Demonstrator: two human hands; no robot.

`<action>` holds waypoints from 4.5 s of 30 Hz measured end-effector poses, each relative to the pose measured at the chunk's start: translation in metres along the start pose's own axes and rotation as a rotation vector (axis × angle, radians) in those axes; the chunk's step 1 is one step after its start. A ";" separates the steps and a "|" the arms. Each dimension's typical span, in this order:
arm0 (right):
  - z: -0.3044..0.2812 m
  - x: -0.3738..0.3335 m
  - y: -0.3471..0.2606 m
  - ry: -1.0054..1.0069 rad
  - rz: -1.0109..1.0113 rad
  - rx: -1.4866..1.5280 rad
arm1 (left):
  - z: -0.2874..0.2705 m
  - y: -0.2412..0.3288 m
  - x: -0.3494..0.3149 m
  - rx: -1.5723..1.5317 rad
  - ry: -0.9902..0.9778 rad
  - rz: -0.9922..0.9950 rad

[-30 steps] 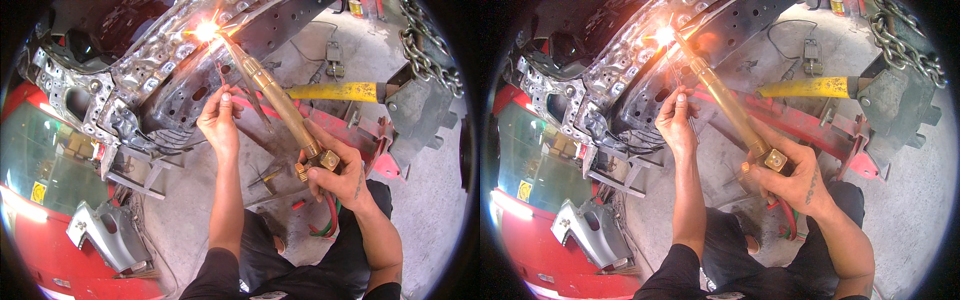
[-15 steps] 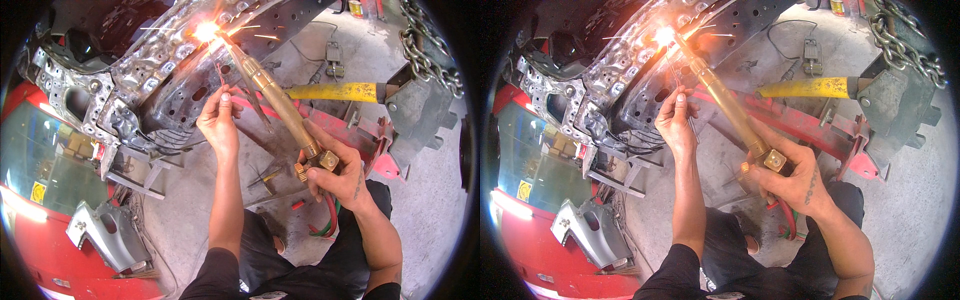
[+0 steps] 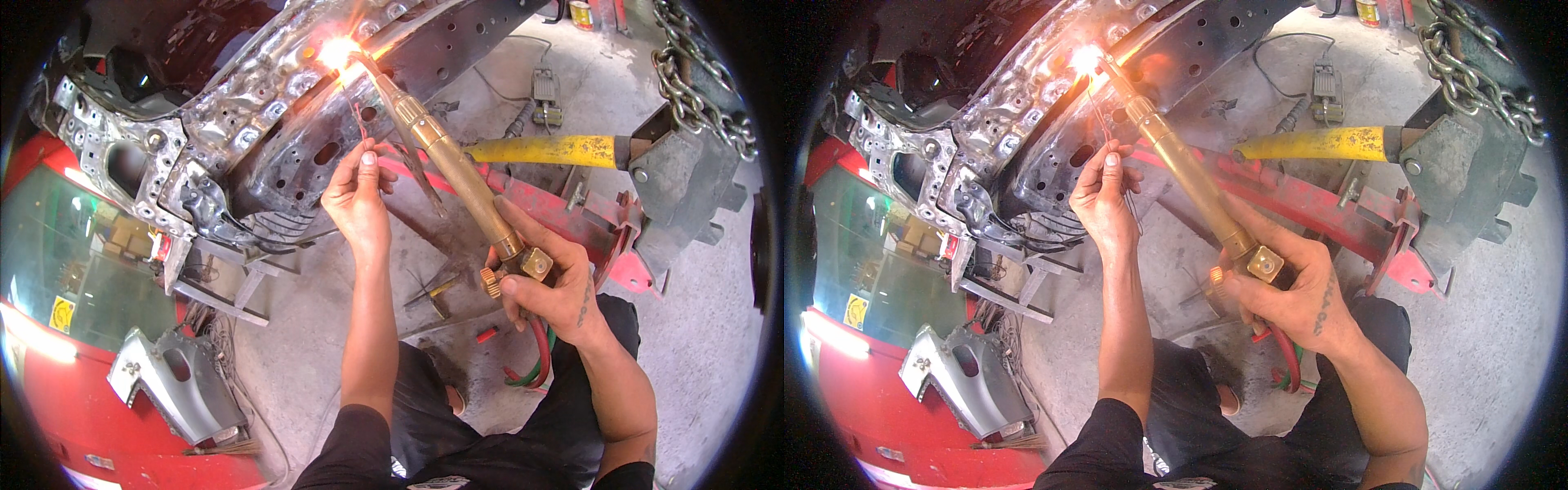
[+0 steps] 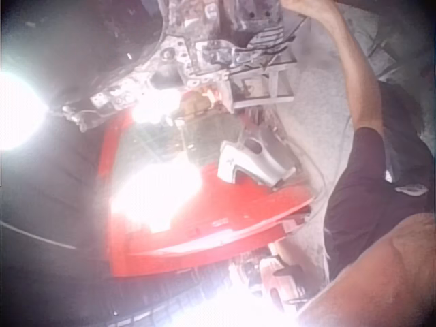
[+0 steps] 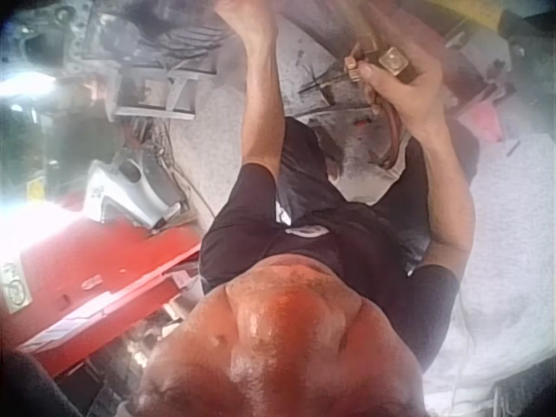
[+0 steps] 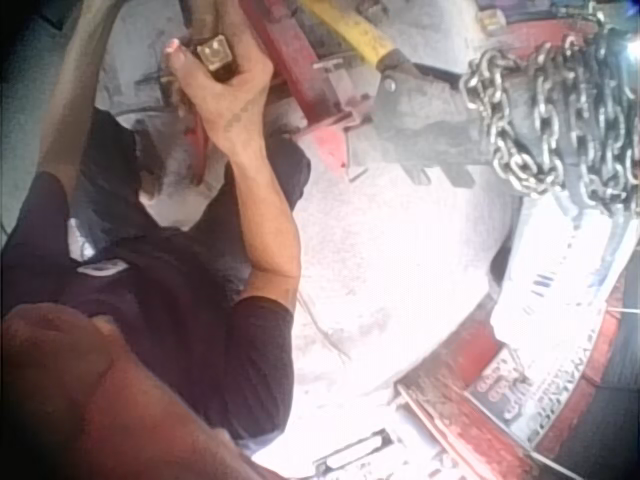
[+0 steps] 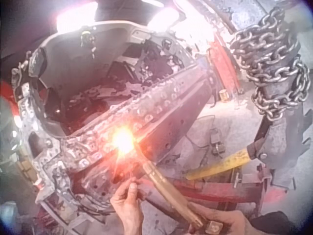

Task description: The person welds a car frame using a welding torch and filler rod, then uses a hammer to tap the welds. The person repeats this process on different sections of the frame.

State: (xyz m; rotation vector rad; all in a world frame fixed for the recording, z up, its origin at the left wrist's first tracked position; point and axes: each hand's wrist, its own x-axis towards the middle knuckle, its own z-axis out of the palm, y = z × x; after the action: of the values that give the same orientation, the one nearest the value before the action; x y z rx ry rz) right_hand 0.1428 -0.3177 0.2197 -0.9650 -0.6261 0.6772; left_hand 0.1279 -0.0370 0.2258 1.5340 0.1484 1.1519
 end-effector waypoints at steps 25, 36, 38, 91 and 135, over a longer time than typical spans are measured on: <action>-0.001 0.001 0.002 0.004 -0.012 0.001 | -0.002 -0.003 0.005 -0.010 -0.030 0.036; -0.001 0.001 0.004 0.000 -0.026 -0.012 | 0.002 0.001 0.006 -0.002 -0.003 0.011; -0.001 0.001 0.004 0.002 -0.026 -0.020 | 0.002 0.001 0.006 -0.001 -0.003 0.015; 0.001 0.001 0.002 0.005 -0.009 -0.015 | 0.004 0.002 0.008 0.022 0.007 -0.003; -0.070 -0.041 0.001 0.350 -0.424 -0.268 | -0.136 -0.228 -0.364 1.125 -1.146 -0.417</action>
State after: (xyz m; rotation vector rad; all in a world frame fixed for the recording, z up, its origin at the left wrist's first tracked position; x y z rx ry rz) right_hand 0.1677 -0.3846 0.1811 -1.1216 -0.5920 0.0435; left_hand -0.0460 -0.1016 -0.1850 2.7270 0.3331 -0.3933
